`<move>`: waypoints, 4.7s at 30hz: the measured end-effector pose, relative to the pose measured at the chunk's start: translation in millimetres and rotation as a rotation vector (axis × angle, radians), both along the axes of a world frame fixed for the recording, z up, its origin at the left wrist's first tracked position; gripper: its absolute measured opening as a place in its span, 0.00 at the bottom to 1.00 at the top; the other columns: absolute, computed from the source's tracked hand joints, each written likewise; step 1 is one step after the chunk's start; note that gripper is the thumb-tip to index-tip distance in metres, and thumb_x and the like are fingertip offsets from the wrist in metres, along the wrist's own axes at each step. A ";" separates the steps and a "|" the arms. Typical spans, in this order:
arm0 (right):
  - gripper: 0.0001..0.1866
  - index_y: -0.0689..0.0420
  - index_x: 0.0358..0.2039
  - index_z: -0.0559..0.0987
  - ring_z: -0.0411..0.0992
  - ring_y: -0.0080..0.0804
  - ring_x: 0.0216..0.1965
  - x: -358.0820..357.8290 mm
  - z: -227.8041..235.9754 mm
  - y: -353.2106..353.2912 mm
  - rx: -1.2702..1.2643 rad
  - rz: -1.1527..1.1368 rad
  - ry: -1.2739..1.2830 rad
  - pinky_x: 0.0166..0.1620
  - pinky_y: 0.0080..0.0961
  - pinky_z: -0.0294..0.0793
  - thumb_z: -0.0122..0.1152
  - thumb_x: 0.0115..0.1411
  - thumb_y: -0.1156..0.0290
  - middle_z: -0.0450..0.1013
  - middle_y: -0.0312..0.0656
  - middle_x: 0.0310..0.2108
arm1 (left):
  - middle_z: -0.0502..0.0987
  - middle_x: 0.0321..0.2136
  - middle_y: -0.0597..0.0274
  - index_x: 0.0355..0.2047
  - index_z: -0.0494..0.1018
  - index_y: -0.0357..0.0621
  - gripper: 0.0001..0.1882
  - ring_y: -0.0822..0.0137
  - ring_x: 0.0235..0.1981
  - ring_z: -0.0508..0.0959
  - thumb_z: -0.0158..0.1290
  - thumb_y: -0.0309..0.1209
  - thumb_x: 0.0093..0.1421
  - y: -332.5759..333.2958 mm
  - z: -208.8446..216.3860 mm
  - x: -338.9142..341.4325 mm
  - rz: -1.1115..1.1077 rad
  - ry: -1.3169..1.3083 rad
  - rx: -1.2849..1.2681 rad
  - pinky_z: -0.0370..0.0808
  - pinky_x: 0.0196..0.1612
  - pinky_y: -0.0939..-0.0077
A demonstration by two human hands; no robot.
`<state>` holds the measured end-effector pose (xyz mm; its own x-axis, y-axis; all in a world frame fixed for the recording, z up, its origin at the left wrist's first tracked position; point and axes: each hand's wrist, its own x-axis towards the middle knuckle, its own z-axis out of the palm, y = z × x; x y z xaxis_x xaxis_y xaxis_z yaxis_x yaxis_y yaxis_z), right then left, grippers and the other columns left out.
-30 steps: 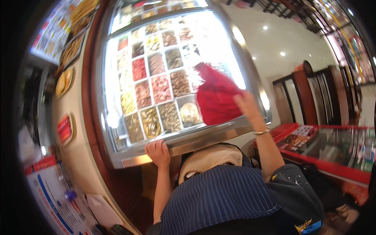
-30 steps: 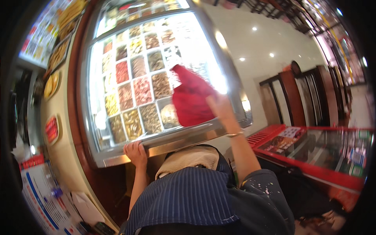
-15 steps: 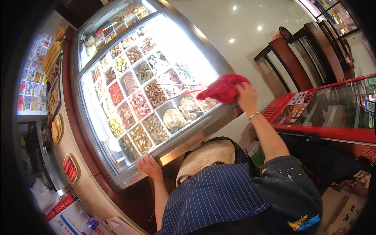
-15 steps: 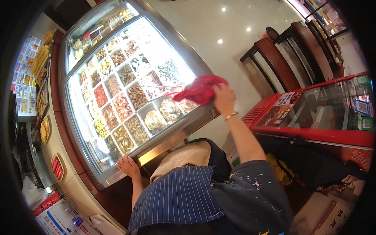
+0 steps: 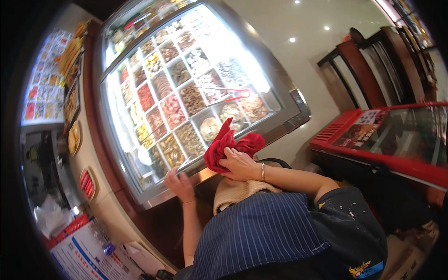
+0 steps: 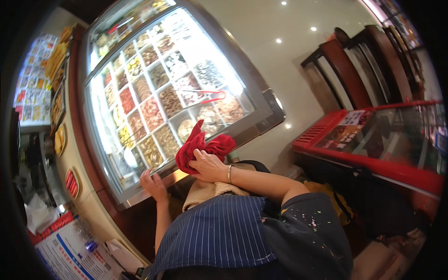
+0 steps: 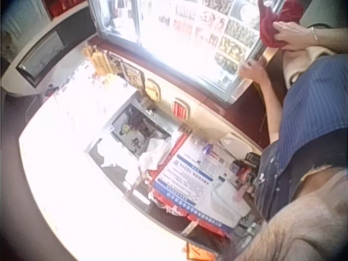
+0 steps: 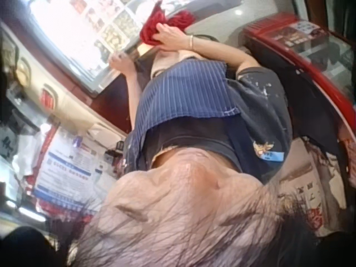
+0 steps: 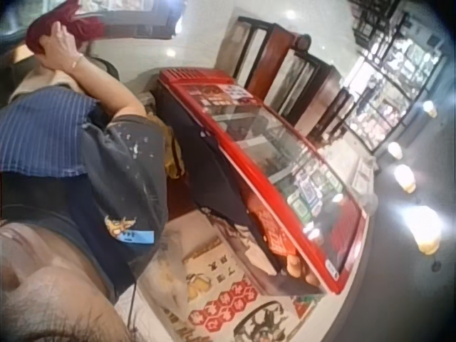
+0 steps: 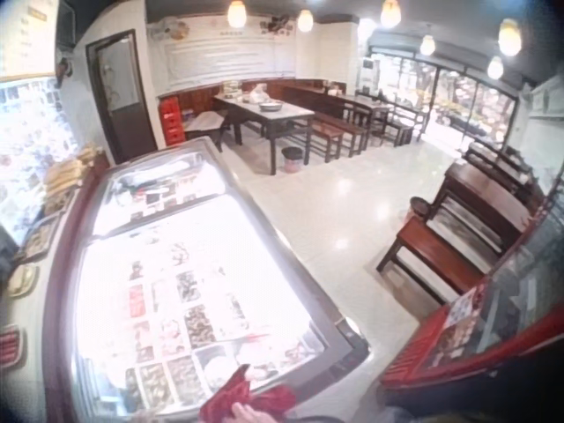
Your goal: The person wipes the glass and metal surfaces of a refrigerated display case with a red cloth, then moves to wipe a nearby table. The person uses a red cloth to clean the display case and table surfaces.
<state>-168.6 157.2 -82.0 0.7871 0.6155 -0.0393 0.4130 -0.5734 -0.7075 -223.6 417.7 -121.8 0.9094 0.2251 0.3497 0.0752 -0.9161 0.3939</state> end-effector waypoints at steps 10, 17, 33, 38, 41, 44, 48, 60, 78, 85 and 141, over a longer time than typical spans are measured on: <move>0.17 0.61 0.49 0.72 0.72 0.30 0.44 31.4 4.8 -19.9 0.705 -0.213 1.435 0.44 0.24 0.74 0.49 0.61 0.70 0.71 0.42 0.46 | 0.67 0.51 0.64 0.52 0.69 0.59 0.32 0.57 0.54 0.63 0.60 0.45 0.44 -102.6 12.8 -0.1 -0.350 0.098 0.135 0.57 0.55 0.56; 0.16 0.61 0.48 0.74 0.73 0.27 0.42 78.4 -35.6 -106.1 0.158 -0.474 0.399 0.42 0.21 0.73 0.50 0.60 0.72 0.73 0.39 0.45 | 0.68 0.41 0.67 0.43 0.72 0.60 0.23 0.60 0.47 0.66 0.60 0.40 0.44 -43.0 -2.6 -40.0 -0.012 0.059 0.151 0.61 0.48 0.59; 0.28 0.65 0.53 0.68 0.62 0.54 0.53 69.4 -163.9 -260.9 -0.242 -1.289 -0.170 0.56 0.41 0.61 0.49 0.60 0.55 0.65 0.56 0.51 | 0.68 0.46 0.57 0.42 0.69 0.49 0.18 0.53 0.49 0.67 0.59 0.31 0.50 208.2 -3.8 -26.2 1.349 -0.026 0.148 0.66 0.49 0.58; 0.37 0.62 0.59 0.59 0.60 0.57 0.55 62.8 -202.1 -280.6 -0.742 -1.410 -0.321 0.56 0.46 0.61 0.45 0.61 0.45 0.60 0.58 0.56 | 0.68 0.45 0.55 0.43 0.69 0.49 0.19 0.51 0.46 0.68 0.58 0.31 0.49 236.7 -15.9 37.7 1.235 -0.047 0.142 0.67 0.48 0.58; 0.36 0.62 0.60 0.58 0.60 0.57 0.56 69.8 -192.7 -263.9 -0.723 -1.494 -0.184 0.56 0.49 0.60 0.42 0.62 0.45 0.59 0.58 0.57 | 0.68 0.44 0.52 0.43 0.69 0.48 0.19 0.49 0.44 0.69 0.57 0.31 0.50 267.5 -12.1 89.9 1.100 -0.069 0.166 0.68 0.46 0.57; 0.35 0.62 0.60 0.59 0.60 0.57 0.55 75.6 -169.4 -235.6 -0.824 -1.460 -0.170 0.56 0.49 0.60 0.42 0.62 0.46 0.59 0.58 0.56 | 0.69 0.43 0.49 0.43 0.69 0.47 0.19 0.47 0.42 0.70 0.57 0.31 0.50 299.0 -4.8 161.8 1.043 -0.023 0.115 0.69 0.45 0.57; 0.35 0.62 0.59 0.59 0.60 0.57 0.55 83.3 -133.5 -196.7 -0.955 -1.385 -0.198 0.56 0.48 0.60 0.42 0.62 0.46 0.60 0.58 0.56 | 0.69 0.44 0.49 0.45 0.68 0.45 0.20 0.46 0.42 0.70 0.57 0.30 0.50 332.8 -12.0 251.1 0.817 -0.106 0.133 0.69 0.45 0.56; 0.34 0.62 0.58 0.60 0.61 0.57 0.54 123.8 -103.8 -128.7 -1.117 -1.211 -0.257 0.56 0.48 0.60 0.42 0.62 0.47 0.61 0.58 0.55 | 0.71 0.39 0.50 0.41 0.70 0.49 0.15 0.48 0.39 0.74 0.52 0.38 0.54 470.5 -34.8 541.6 0.569 -0.156 0.218 0.73 0.40 0.55; 0.32 0.63 0.56 0.62 0.62 0.56 0.53 127.4 -102.2 -119.6 -1.119 -1.223 -0.245 0.55 0.48 0.61 0.43 0.62 0.48 0.62 0.58 0.53 | 0.69 0.40 0.51 0.39 0.72 0.48 0.13 0.47 0.37 0.71 0.55 0.33 0.52 406.7 -10.2 378.5 0.462 -0.055 0.204 0.71 0.40 0.56; 0.31 0.63 0.55 0.63 0.62 0.56 0.53 109.3 -103.0 -136.0 -1.091 -1.227 -0.229 0.55 0.48 0.61 0.43 0.62 0.49 0.62 0.58 0.52 | 0.69 0.43 0.50 0.45 0.71 0.48 0.21 0.48 0.41 0.71 0.59 0.30 0.48 324.2 -1.4 137.2 0.585 0.019 0.202 0.71 0.44 0.59; 0.30 0.64 0.63 0.53 0.50 0.55 0.63 60.6 -103.2 -126.8 -0.902 -1.558 -0.131 0.63 0.42 0.49 0.37 0.66 0.58 0.49 0.62 0.62 | 0.52 0.61 0.46 0.45 0.69 0.48 0.32 0.40 0.64 0.47 0.63 0.43 0.38 -200.5 -33.6 444.9 -1.266 0.132 -0.162 0.51 0.63 0.44</move>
